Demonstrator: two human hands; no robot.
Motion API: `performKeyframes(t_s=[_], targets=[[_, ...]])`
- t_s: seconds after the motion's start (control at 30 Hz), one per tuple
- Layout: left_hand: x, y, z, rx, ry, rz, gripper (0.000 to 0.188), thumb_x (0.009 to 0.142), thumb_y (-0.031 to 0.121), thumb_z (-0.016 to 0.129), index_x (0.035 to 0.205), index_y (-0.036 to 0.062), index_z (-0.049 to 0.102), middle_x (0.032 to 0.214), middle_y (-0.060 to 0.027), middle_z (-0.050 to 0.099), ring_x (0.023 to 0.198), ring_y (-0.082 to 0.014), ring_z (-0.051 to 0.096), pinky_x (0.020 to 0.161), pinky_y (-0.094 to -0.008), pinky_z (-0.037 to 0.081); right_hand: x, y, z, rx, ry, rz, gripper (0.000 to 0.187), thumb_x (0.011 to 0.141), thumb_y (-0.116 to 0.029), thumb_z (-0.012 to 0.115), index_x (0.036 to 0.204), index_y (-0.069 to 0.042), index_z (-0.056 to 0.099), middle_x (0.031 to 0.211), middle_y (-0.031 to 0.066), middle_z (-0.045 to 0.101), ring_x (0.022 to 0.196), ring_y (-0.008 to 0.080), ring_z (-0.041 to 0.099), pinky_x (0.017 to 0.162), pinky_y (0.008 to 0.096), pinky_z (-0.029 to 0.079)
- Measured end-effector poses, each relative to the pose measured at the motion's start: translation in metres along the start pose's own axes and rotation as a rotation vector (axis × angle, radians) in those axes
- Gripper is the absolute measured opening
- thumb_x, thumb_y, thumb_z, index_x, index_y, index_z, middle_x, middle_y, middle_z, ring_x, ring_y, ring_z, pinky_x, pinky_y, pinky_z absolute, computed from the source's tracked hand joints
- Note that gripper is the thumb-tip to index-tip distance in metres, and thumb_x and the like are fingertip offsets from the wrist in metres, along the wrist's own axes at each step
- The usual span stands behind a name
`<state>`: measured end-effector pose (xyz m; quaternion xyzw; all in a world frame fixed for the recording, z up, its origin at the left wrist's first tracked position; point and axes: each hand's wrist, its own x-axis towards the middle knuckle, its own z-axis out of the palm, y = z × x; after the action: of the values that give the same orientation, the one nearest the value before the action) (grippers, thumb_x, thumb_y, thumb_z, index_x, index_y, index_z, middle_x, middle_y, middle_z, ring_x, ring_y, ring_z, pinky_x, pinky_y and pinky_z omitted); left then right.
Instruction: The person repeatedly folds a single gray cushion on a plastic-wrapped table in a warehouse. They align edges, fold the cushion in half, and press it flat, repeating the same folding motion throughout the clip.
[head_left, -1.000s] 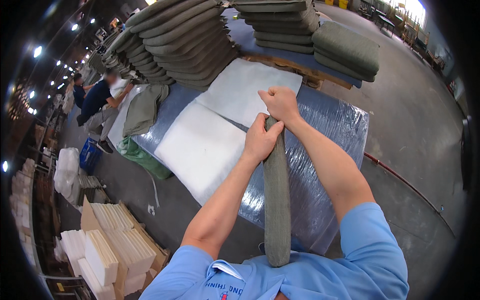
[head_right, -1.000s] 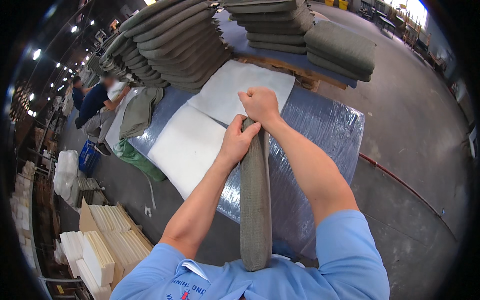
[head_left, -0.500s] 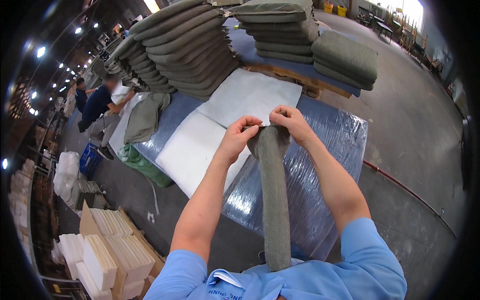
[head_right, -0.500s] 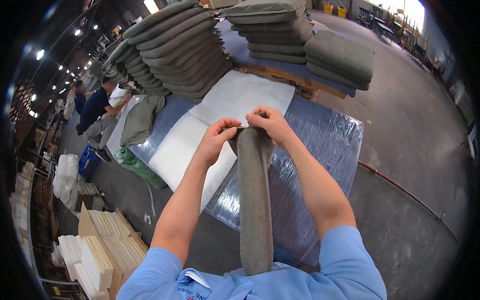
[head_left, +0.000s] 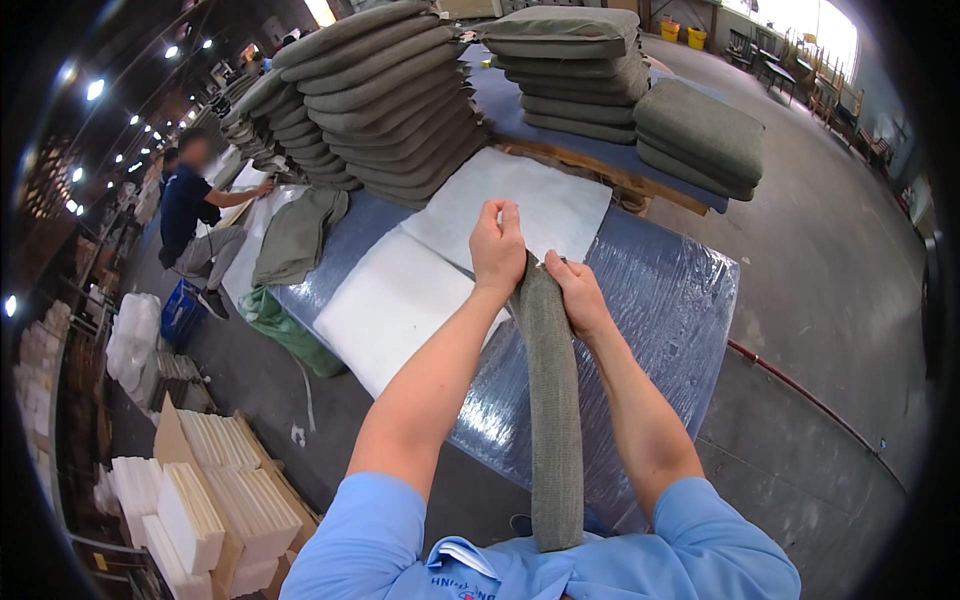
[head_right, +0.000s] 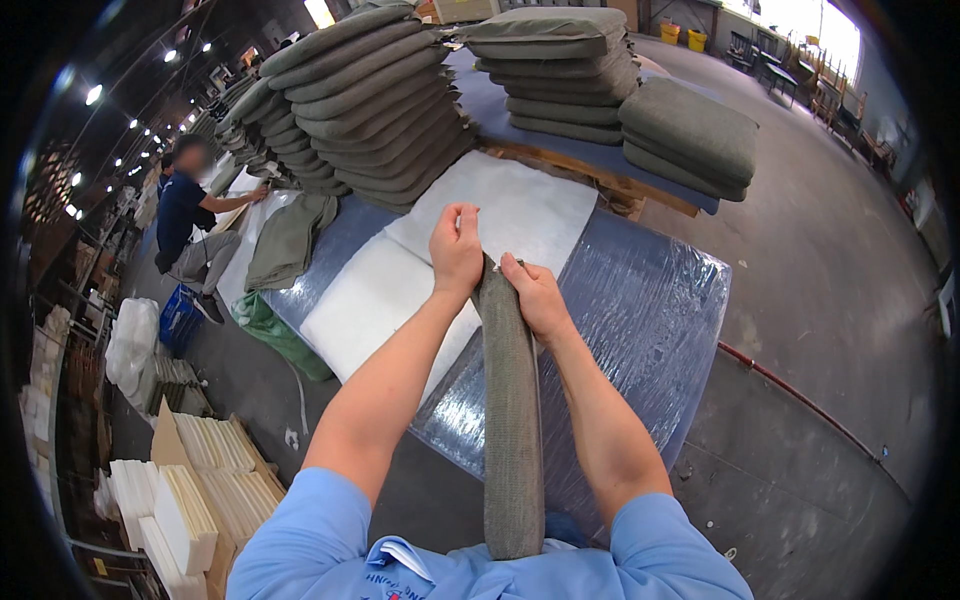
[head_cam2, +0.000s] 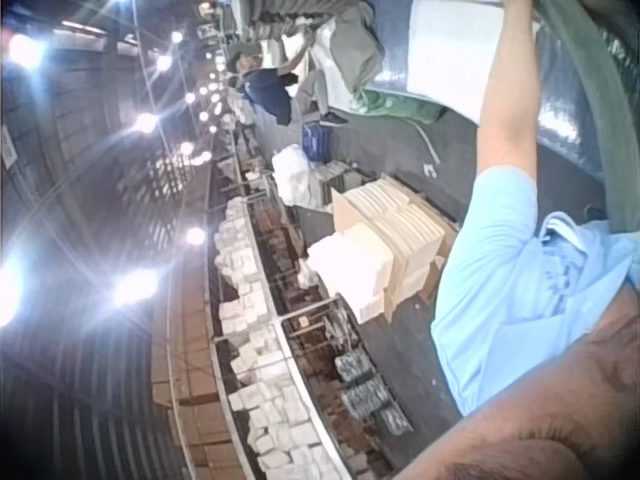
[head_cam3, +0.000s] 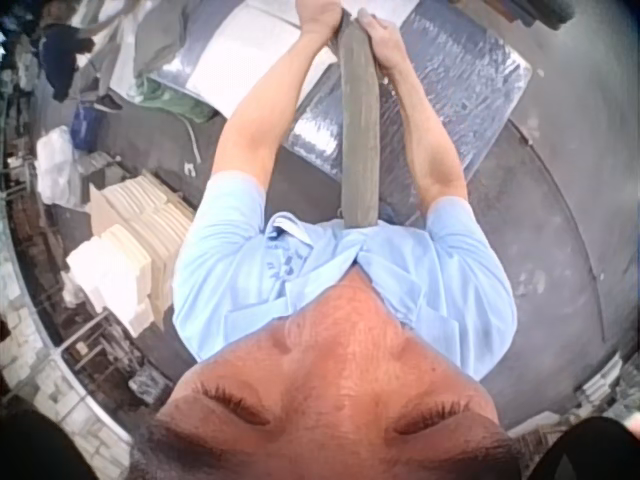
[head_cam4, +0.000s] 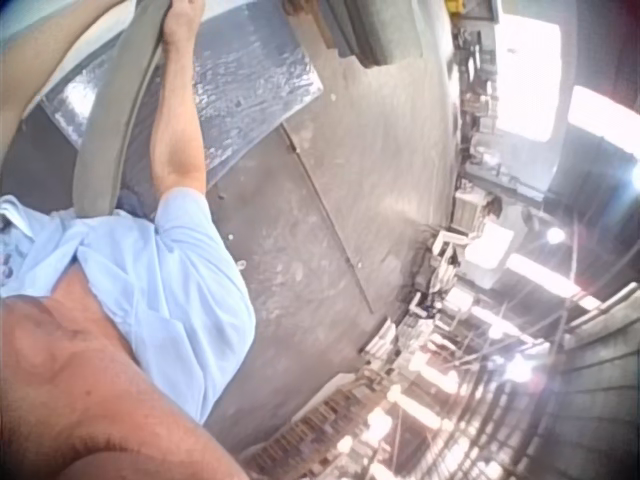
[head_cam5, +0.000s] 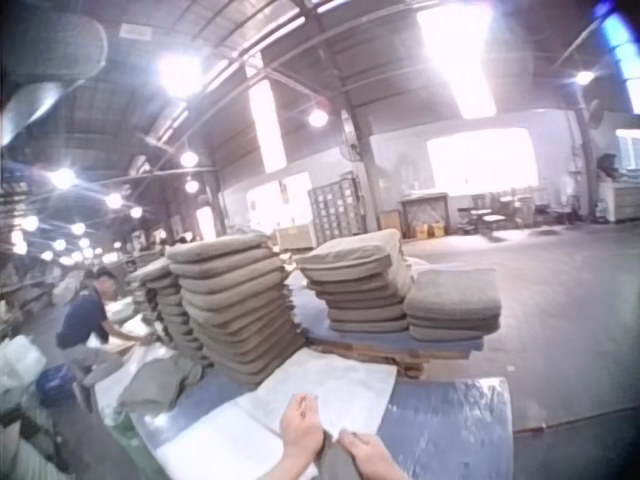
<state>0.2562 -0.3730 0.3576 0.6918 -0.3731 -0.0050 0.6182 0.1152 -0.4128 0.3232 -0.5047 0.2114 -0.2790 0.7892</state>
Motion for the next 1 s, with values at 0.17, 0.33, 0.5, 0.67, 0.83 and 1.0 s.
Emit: performKeyframes(t_s=[0.17, 0.33, 0.5, 0.67, 0.83, 1.0], targets=[[0.004, -0.002, 0.013, 0.132, -0.076, 0.071, 0.036, 0.107, 0.04, 0.047, 0.105, 0.0079, 0.063, 0.065, -0.0162, 0.064, 0.064, -0.0385, 0.065, 0.062, -0.0483, 0.047, -0.006, 0.003, 0.003, -0.06, 0.099, -0.032, 0.044, 0.107, -0.041, 0.056, 0.086, -0.004, 0.069, 0.076, -0.002, 0.063, 0.066, 0.007, 0.056, 0.063, 0.0265, 0.045], [0.008, -0.006, 0.023, 0.139, -0.079, 0.091, 0.036, 0.107, 0.04, 0.046, 0.101, 0.0083, 0.063, 0.07, -0.0197, 0.066, 0.07, -0.0461, 0.065, 0.063, -0.0531, 0.047, -0.009, 0.013, 0.007, -0.038, 0.134, -0.081, 0.044, 0.108, -0.039, 0.054, 0.084, -0.004, 0.068, 0.075, -0.0016, 0.062, 0.066, 0.007, 0.054, 0.064, 0.0264, 0.044], [0.01, -0.017, 0.002, 0.096, -0.174, 0.018, 0.045, 0.107, 0.045, 0.046, 0.103, 0.0058, 0.067, 0.076, -0.0175, 0.068, 0.078, -0.0332, 0.068, 0.07, -0.0449, 0.048, -0.012, 0.008, 0.013, -0.218, 0.153, -0.156, 0.042, 0.108, -0.036, 0.054, 0.093, -0.001, 0.071, 0.08, 0.0001, 0.064, 0.075, 0.0114, 0.06, 0.074, 0.0291, 0.048], [0.008, -0.012, -0.033, -0.204, -0.489, -0.268, 0.066, 0.109, 0.06, 0.033, 0.13, 0.0047, 0.063, 0.094, -0.0075, 0.073, 0.085, -0.0157, 0.063, 0.08, -0.034, 0.048, 0.001, -0.011, 0.01, -0.512, 0.381, -0.613, 0.036, 0.105, -0.035, 0.058, 0.099, -0.004, 0.075, 0.108, 0.0109, 0.068, 0.094, 0.0221, 0.065, 0.083, 0.0332, 0.049], [-0.023, 0.028, -0.03, -0.312, -0.679, -0.405, 0.08, 0.107, 0.069, 0.026, 0.149, 0.0055, 0.049, 0.105, -0.0088, 0.073, 0.096, -0.0148, 0.062, 0.09, -0.0314, 0.046, 0.009, -0.018, 0.005, -0.644, 0.524, -0.482, 0.038, 0.104, -0.034, 0.059, 0.087, -0.002, 0.07, 0.087, 0.0126, 0.066, 0.078, 0.0243, 0.063, 0.073, 0.0375, 0.048], [-0.05, 0.035, -0.025, -0.086, -0.437, -0.164, 0.073, 0.111, 0.057, 0.027, 0.158, 0.0022, 0.036, 0.15, -0.0254, 0.052, 0.142, -0.0378, 0.048, 0.117, -0.0408, 0.036, 0.03, -0.037, 0.016, -0.75, 0.464, -0.423, 0.048, 0.099, -0.04, 0.062, 0.071, -0.002, 0.067, 0.063, 0.0155, 0.06, 0.058, 0.0301, 0.058, 0.061, 0.043, 0.046]])
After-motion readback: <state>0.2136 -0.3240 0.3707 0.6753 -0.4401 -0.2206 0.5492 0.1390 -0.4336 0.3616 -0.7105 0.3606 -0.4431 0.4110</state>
